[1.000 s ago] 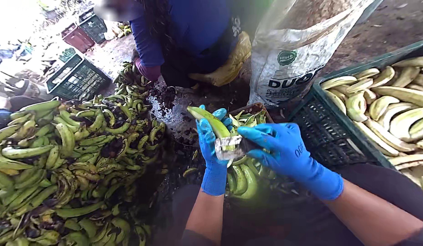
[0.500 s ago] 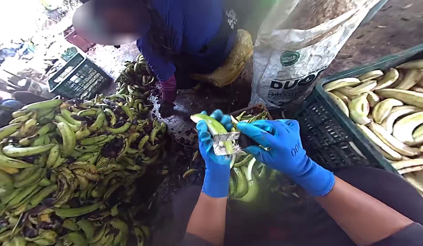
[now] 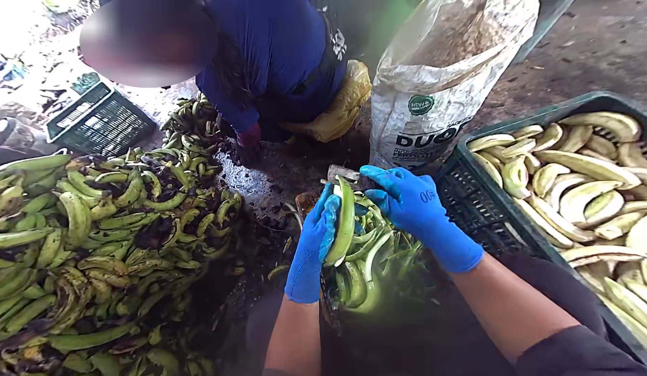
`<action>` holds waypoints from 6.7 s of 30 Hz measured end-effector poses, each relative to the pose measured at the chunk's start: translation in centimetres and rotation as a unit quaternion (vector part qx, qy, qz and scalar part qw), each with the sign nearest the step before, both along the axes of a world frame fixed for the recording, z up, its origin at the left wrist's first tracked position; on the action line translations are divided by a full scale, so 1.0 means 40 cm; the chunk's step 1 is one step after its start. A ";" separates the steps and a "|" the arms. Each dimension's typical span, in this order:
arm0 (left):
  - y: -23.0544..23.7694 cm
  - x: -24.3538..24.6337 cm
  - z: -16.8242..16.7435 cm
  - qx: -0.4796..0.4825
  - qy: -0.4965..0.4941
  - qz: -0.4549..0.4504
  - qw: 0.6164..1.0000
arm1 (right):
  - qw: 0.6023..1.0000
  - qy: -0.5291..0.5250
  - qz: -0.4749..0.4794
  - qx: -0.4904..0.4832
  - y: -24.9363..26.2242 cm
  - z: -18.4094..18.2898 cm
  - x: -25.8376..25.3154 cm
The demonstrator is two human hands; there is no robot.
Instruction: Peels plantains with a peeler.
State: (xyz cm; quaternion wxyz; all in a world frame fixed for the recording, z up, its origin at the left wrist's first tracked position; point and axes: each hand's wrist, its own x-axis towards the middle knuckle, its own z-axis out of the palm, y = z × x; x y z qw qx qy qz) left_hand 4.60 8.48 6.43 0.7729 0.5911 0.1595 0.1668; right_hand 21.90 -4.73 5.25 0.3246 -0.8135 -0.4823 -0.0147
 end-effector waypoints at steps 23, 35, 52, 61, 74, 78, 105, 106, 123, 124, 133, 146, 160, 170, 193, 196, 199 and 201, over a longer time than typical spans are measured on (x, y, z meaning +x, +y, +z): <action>-0.021 -0.016 0.003 -0.027 -0.085 0.074 0.993 | 0.982 -0.050 0.078 0.163 -0.008 -0.017 -0.051; 0.007 -0.006 -0.007 -0.252 -0.163 0.078 0.951 | 0.980 -0.047 0.122 0.148 -0.029 -0.016 -0.103; -0.162 -0.050 -0.088 -0.022 0.119 -0.101 0.988 | 0.783 0.557 0.160 0.224 -0.285 0.036 -0.193; -0.348 -0.136 -0.214 0.592 0.499 -0.280 0.568 | 0.790 0.273 -0.491 0.245 -0.981 -0.033 0.178; -0.325 -0.207 -0.232 0.608 0.404 -0.111 0.674 | 0.797 0.415 -0.382 0.215 -0.838 -0.174 0.108; -0.312 -0.244 -0.266 0.625 0.296 -0.081 0.718 | 0.775 0.425 -0.350 0.310 -0.819 -0.115 0.198; -0.265 -0.239 -0.241 0.441 0.306 0.022 0.844 | 0.870 0.250 -0.396 0.157 -0.639 -0.003 0.128; -0.258 -0.248 -0.239 0.409 0.305 0.036 0.859 | 0.857 0.307 -0.313 0.271 -0.563 0.032 0.062; -0.133 -0.151 -0.053 -0.126 -0.226 0.121 0.958 | 0.742 0.664 -0.092 -0.011 -0.198 -0.245 -0.410; -0.096 -0.154 -0.039 -0.065 -0.201 0.123 0.970 | 0.754 0.651 -0.092 0.012 -0.198 -0.249 -0.398; -0.085 -0.109 -0.033 -0.016 -0.170 0.183 0.968 | 0.881 0.272 0.136 0.362 -0.146 0.019 -0.342; 0.019 -0.052 0.074 -0.224 -0.095 0.045 0.969 | 0.975 -0.096 0.149 0.136 -0.097 0.034 -0.048; 0.031 -0.040 -0.006 -0.089 -0.098 0.122 0.984 | 0.979 -0.010 0.129 0.157 -0.059 0.002 -0.088; 0.018 -0.020 -0.004 -0.045 -0.170 0.111 0.978 | 0.981 0.026 0.153 0.115 -0.090 0.007 -0.123; -0.006 -0.031 -0.007 -0.073 0.001 -0.055 0.996 | 0.982 -0.089 -0.072 0.148 -0.015 0.024 0.034; 0.000 -0.003 -0.009 -0.082 -0.156 0.143 0.974 | 0.982 -0.098 0.014 0.159 -0.030 0.004 -0.066; -0.006 0.022 0.008 -0.082 -0.288 0.238 0.924 | 0.968 -0.137 0.106 0.180 -0.052 -0.013 -0.127; -0.011 0.005 0.005 -0.099 -0.247 0.136 0.954 | 0.968 -0.140 0.109 0.180 -0.046 -0.006 -0.084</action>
